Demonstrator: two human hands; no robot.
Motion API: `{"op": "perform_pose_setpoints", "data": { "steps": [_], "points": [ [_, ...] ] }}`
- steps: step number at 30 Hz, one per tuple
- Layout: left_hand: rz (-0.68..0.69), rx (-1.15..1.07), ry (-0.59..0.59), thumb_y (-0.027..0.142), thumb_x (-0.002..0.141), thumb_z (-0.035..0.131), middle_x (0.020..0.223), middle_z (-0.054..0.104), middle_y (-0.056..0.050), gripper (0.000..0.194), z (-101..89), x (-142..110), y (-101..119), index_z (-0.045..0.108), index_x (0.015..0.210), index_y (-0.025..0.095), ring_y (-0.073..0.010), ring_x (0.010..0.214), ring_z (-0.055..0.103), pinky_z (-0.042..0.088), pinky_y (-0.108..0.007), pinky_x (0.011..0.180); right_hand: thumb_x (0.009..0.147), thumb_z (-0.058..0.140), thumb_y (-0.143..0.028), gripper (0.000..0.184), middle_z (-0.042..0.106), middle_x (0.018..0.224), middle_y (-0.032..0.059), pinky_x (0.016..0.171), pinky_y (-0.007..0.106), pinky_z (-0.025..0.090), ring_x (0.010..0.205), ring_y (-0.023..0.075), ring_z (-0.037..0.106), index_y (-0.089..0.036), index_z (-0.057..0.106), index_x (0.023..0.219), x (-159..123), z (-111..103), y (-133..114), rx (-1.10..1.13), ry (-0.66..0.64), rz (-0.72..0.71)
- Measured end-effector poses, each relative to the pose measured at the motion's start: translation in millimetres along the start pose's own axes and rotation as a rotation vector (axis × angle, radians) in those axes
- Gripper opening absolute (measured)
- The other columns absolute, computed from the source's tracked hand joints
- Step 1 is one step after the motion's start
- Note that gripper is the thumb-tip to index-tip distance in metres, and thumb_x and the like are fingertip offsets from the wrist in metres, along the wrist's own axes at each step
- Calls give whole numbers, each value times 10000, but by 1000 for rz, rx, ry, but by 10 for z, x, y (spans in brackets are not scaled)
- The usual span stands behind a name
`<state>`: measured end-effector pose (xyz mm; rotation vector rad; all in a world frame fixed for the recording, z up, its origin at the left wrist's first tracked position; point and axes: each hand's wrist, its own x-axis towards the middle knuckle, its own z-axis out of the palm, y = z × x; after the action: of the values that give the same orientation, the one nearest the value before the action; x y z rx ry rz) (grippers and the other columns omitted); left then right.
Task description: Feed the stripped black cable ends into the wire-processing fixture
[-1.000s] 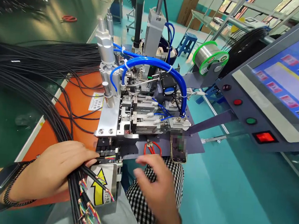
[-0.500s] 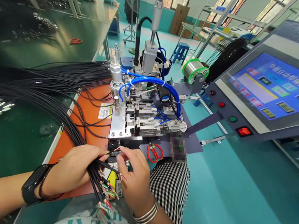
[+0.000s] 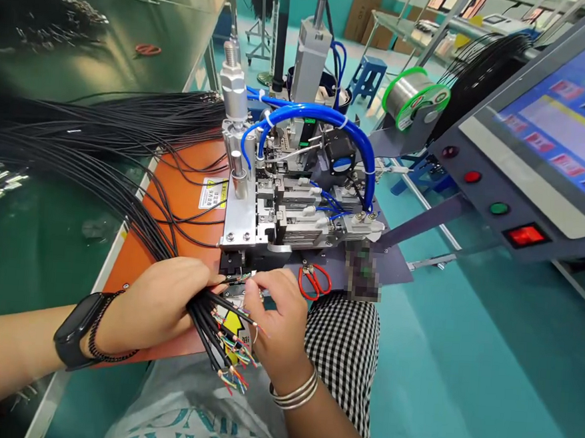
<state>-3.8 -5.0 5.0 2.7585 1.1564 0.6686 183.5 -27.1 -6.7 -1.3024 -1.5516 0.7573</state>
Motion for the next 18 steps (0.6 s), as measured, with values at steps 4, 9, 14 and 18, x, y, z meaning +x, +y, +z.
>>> {"op": "perform_pose_setpoints", "data": {
  "steps": [4,9,14,18],
  "points": [
    [9,17,-6,156,847,478,632,492,3,111,5,14,-9,493,739,177,-166,593,446,342,-300,558,883,550,-188,129,620,771,-4,726,279,429,777,148,553,-208,629,783,-2,-8,-1,1,-82,-26],
    [40,30,-57,171,871,460,640,490,-7,138,35,31,-29,515,745,174,-178,596,426,347,-315,554,879,569,-164,110,688,880,13,813,293,434,871,165,562,-209,668,897,80,-44,14,-77,-109,-133],
    [94,43,-146,139,906,406,923,584,-54,245,5,52,-21,553,1102,149,-194,807,505,440,-329,694,902,540,-168,130,678,822,9,775,292,410,803,159,545,-198,663,873,216,-134,95,-230,-243,-186],
    [111,83,-167,116,900,413,1057,555,-101,364,-30,80,-26,475,1258,109,-218,920,504,469,-359,777,874,595,-247,151,634,733,-10,711,273,398,755,152,545,-201,626,734,248,-160,201,-205,-191,53]
  ]
}}
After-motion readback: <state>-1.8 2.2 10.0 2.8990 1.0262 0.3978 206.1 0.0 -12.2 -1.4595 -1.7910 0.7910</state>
